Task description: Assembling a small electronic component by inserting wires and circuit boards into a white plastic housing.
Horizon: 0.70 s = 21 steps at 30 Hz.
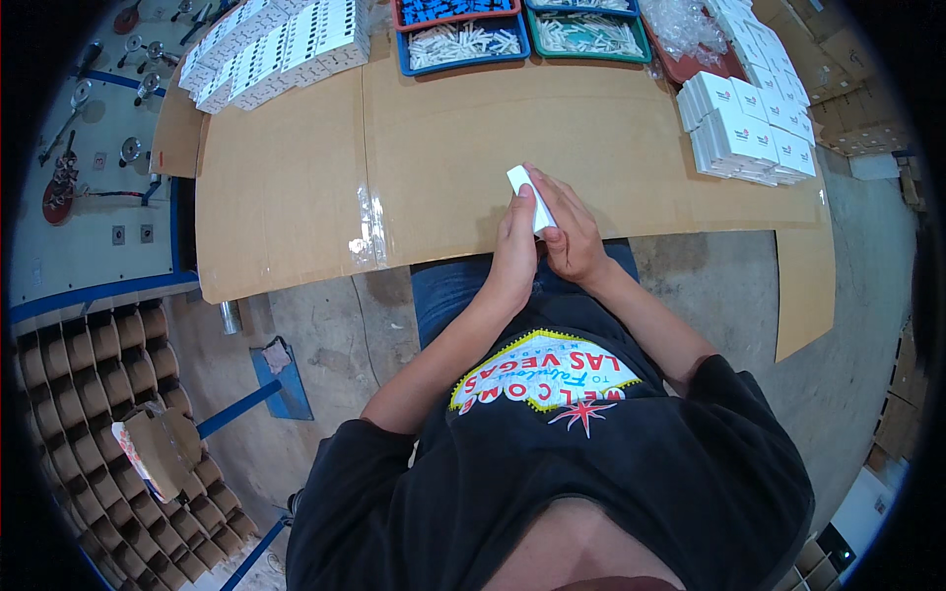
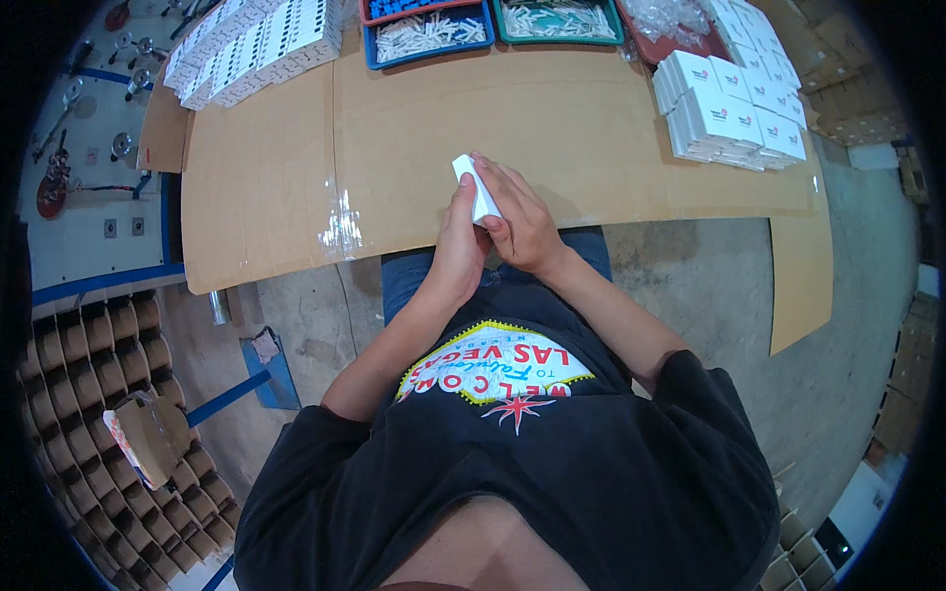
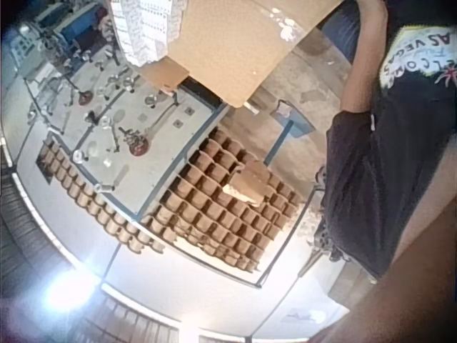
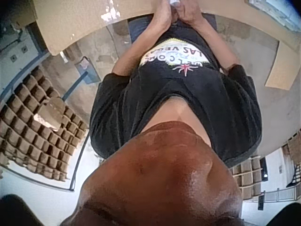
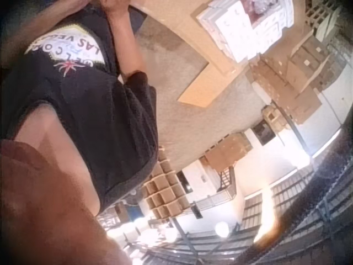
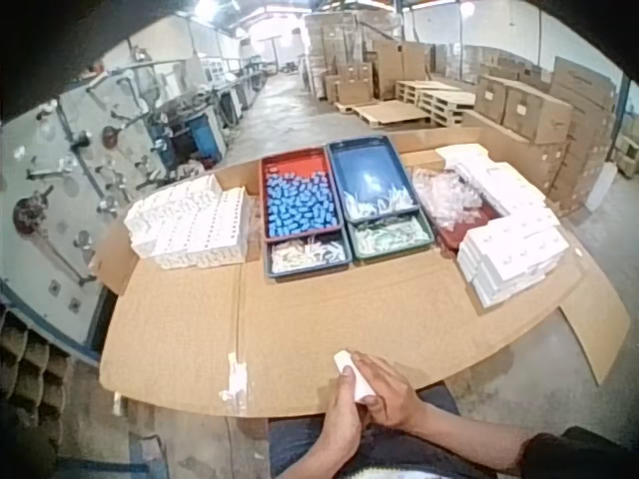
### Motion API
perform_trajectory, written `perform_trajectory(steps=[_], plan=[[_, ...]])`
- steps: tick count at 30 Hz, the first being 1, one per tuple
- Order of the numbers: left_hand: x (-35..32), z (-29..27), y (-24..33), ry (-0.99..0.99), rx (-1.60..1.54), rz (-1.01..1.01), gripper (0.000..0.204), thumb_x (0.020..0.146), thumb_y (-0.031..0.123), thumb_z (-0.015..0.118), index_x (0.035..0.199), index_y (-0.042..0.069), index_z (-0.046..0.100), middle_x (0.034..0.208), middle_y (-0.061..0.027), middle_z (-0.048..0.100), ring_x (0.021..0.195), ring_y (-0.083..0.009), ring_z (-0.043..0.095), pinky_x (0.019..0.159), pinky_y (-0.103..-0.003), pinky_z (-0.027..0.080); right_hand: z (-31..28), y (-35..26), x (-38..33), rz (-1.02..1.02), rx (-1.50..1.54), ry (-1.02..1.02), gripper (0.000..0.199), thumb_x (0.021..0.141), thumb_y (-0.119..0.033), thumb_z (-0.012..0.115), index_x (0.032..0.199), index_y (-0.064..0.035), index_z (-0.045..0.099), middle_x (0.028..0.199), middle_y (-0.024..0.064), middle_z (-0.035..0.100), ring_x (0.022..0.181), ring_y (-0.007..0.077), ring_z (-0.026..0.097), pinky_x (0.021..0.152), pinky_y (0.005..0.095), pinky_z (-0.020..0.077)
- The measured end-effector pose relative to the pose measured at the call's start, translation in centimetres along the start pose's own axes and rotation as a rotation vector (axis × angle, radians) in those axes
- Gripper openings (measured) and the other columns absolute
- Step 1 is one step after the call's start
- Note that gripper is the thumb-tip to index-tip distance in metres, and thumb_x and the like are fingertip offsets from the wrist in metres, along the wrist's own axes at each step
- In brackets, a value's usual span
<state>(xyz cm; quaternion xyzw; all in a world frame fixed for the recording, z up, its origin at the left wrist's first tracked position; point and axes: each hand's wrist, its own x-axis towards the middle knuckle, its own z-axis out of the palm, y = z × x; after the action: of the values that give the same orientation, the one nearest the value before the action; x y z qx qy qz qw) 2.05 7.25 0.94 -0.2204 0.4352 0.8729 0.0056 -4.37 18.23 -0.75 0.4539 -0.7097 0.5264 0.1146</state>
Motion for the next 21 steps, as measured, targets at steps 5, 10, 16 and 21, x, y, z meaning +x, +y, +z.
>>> perform_trajectory(steps=[5, 10, 16, 21], plan=[[-0.2, -0.1, -0.2, 0.02, 0.001, -0.017, 0.053, 0.106, 0.053, 0.046, 0.133, 0.007, 0.053, 0.115, -0.0044, 0.06, 0.105, -0.0143, 0.06, 0.092, -0.032, 0.049, 0.1, 0.0, -0.3, 0.007, 0.006, -0.005, 0.061, 0.109, -0.04, 0.04, 0.144, 0.0107, 0.047, 0.141, 0.0301, 0.055, 0.126, 0.0473, 0.057, 0.107, 0.0469, 0.0458], [-0.3, -0.1, -0.1, 0.034, 0.003, -0.035, 0.054, 0.106, 0.055, 0.046, 0.133, 0.008, 0.052, 0.116, -0.0046, 0.06, 0.107, -0.015, 0.06, 0.094, -0.033, 0.049, 0.0, -0.2, -0.2, 0.026, 0.043, 0.005, 0.06, 0.109, -0.038, 0.041, 0.143, 0.0111, 0.048, 0.141, 0.0303, 0.056, 0.125, 0.0469, 0.058, 0.106, 0.0467, 0.0461], [-0.8, 0.4, 0.9, 0.039, -0.099, -0.055, 0.058, 0.106, 0.055, 0.046, 0.142, 0.009, 0.048, 0.123, -0.0063, 0.058, 0.112, -0.016, 0.059, 0.095, -0.034, 0.05, 0.0, -0.5, 0.6, 0.098, 0.049, -0.054, 0.073, 0.11, -0.052, 0.028, 0.145, 0.0095, 0.048, 0.145, 0.0289, 0.053, 0.133, 0.0443, 0.054, 0.112, 0.0454, 0.0412], [-0.2, 0.0, 1.8, 0.032, 0.021, 0.076, 0.061, 0.106, 0.047, 0.049, 0.154, 0.01, 0.038, 0.131, -0.0077, 0.056, 0.116, -0.0181, 0.058, 0.099, -0.035, 0.048, -0.3, -1.1, 1.3, 0.271, 0.269, 0.045, 0.07, 0.106, -0.053, 0.045, 0.149, 0.0016, 0.046, 0.153, 0.0242, 0.047, 0.143, 0.0384, 0.045, 0.117, 0.0439, 0.0352]])
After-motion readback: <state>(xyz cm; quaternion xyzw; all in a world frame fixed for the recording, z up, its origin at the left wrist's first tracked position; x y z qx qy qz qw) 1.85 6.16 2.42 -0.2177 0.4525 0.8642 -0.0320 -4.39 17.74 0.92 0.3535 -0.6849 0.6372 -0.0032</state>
